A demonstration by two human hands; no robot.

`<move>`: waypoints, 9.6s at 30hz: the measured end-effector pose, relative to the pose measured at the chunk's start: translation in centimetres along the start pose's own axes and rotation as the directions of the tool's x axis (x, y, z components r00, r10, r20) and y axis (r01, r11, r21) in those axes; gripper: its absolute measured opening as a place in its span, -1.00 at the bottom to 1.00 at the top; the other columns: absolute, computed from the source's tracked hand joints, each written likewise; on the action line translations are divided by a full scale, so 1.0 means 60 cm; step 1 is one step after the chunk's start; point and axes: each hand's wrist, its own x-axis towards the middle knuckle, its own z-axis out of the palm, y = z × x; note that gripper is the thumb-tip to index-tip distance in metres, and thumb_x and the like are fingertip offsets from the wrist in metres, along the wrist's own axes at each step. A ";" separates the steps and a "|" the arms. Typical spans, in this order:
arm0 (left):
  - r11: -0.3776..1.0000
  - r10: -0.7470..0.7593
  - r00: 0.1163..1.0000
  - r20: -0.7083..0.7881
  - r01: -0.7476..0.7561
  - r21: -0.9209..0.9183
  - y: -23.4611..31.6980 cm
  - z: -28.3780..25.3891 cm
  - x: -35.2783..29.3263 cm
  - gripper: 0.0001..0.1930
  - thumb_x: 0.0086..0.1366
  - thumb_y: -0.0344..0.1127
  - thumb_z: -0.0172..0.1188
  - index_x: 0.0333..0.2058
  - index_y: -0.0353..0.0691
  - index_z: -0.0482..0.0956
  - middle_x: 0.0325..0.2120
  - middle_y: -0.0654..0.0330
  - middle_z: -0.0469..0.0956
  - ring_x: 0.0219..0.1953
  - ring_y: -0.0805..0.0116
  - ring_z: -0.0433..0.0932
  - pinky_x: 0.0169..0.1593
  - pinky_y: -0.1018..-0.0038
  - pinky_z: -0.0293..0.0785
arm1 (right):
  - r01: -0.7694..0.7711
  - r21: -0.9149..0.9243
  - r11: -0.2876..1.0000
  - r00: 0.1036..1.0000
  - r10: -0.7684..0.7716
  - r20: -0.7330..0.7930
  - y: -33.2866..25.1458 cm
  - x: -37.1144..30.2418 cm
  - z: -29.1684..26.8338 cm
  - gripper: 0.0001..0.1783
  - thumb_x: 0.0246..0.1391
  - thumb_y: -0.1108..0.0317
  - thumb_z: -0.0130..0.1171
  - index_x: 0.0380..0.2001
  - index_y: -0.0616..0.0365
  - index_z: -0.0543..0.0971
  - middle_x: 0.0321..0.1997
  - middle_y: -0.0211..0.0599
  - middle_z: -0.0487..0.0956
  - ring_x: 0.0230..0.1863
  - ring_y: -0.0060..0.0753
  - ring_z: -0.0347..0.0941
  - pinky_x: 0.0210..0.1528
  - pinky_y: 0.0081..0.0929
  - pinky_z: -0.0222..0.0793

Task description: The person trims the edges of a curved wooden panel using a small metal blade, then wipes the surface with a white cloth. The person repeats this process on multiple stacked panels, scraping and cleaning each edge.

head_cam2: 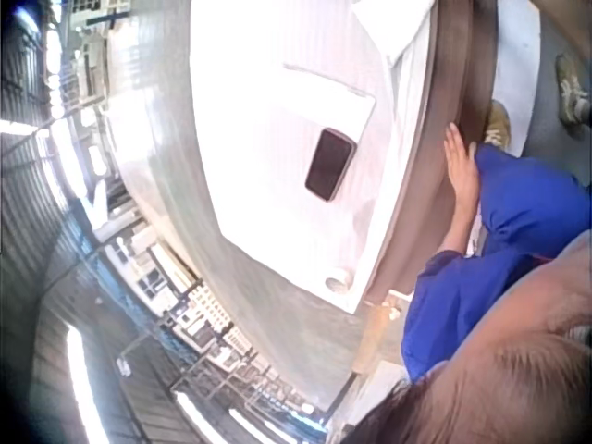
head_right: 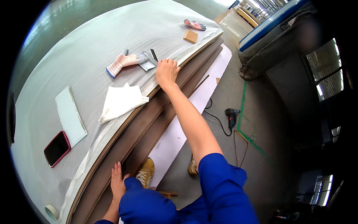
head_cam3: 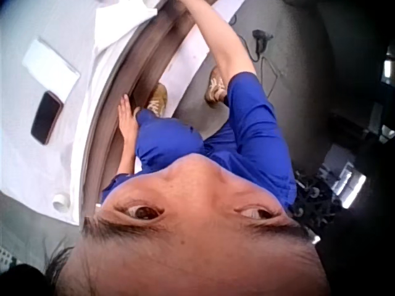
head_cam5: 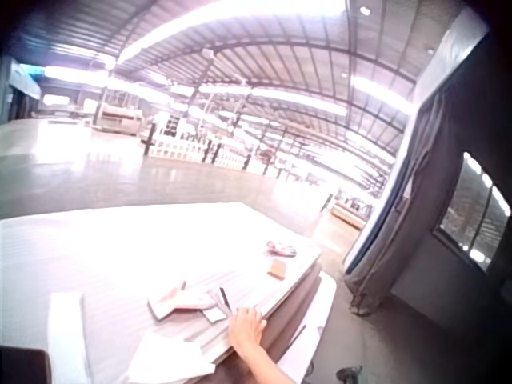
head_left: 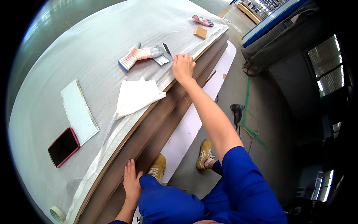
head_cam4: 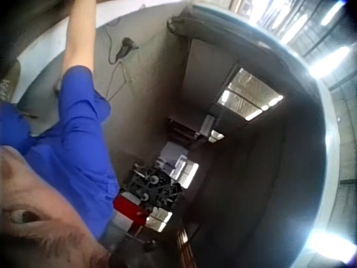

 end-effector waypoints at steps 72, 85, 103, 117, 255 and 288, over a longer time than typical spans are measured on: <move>-0.186 -0.494 0.716 0.493 0.467 -0.864 0.079 0.006 0.157 -0.85 0.26 -0.43 0.30 -0.21 -0.33 0.61 -0.30 0.26 0.63 -0.30 0.57 0.57 -0.14 0.61 0.49 | -0.685 0.706 0.180 0.728 0.195 0.657 -0.112 -0.551 -0.104 -0.87 0.17 0.53 0.21 -0.20 0.28 0.61 -0.29 -0.40 0.50 -0.24 -0.62 0.40 -0.14 -0.66 0.33; 0.359 -0.386 0.888 0.249 0.393 -0.846 0.066 0.013 0.125 -0.91 0.34 -0.46 0.17 -0.29 -0.36 0.62 -0.41 0.18 0.61 -0.28 0.45 0.59 -0.15 0.55 0.49 | -0.734 0.678 -0.048 0.591 0.446 0.672 -0.054 -0.573 -0.122 -0.80 0.27 0.47 0.12 -0.08 0.28 0.56 -0.30 -0.49 0.49 -0.30 -0.69 0.30 -0.21 -0.69 0.25; 0.621 -0.519 0.836 0.178 0.512 -0.593 0.119 0.009 -0.168 -0.76 0.26 -0.23 0.23 -0.20 -0.26 0.57 -0.38 0.00 0.65 -0.25 0.24 0.65 -0.17 0.38 0.52 | 0.045 0.716 -0.697 0.559 0.612 0.560 0.367 -0.744 -0.450 -0.84 0.32 0.25 0.08 -0.22 0.06 0.56 -0.27 -0.46 0.59 -0.26 -0.55 0.48 -0.29 -0.61 0.37; 0.905 -0.252 0.880 0.403 0.361 -0.223 0.256 0.114 0.073 -0.74 0.26 -0.21 0.23 -0.19 -0.26 0.57 -0.36 -0.01 0.65 -0.24 0.21 0.65 -0.15 0.36 0.52 | -0.037 0.855 -0.518 0.488 0.737 0.467 0.601 -0.781 -0.559 -0.88 0.29 0.29 0.14 -0.25 0.09 0.53 -0.27 -0.44 0.57 -0.35 -0.68 0.39 -0.38 -0.70 0.27; 0.414 -0.480 0.237 -0.845 0.910 0.020 0.269 0.098 0.573 -0.37 0.28 -0.05 0.20 0.20 -0.33 0.34 0.25 -0.19 0.24 0.27 -0.21 0.22 0.30 0.09 0.19 | -0.409 0.794 0.450 0.834 -0.168 0.525 0.976 0.438 0.033 -0.76 0.21 0.20 0.18 -0.39 0.15 0.60 -0.52 -0.50 0.53 -0.46 -0.67 0.40 -0.47 -0.61 0.25; 0.913 -0.089 0.978 -0.187 0.005 -0.408 0.642 0.467 1.308 -0.83 0.15 -0.52 0.29 -0.27 -0.28 0.54 -0.25 0.10 0.57 -0.31 0.14 0.61 -0.32 0.37 0.57 | -0.889 0.458 -0.024 0.440 -0.327 0.836 0.882 0.439 0.109 -0.75 0.26 0.33 0.16 -0.06 0.20 0.50 -0.16 -0.48 0.55 -0.14 -0.69 0.44 -0.11 -0.64 0.39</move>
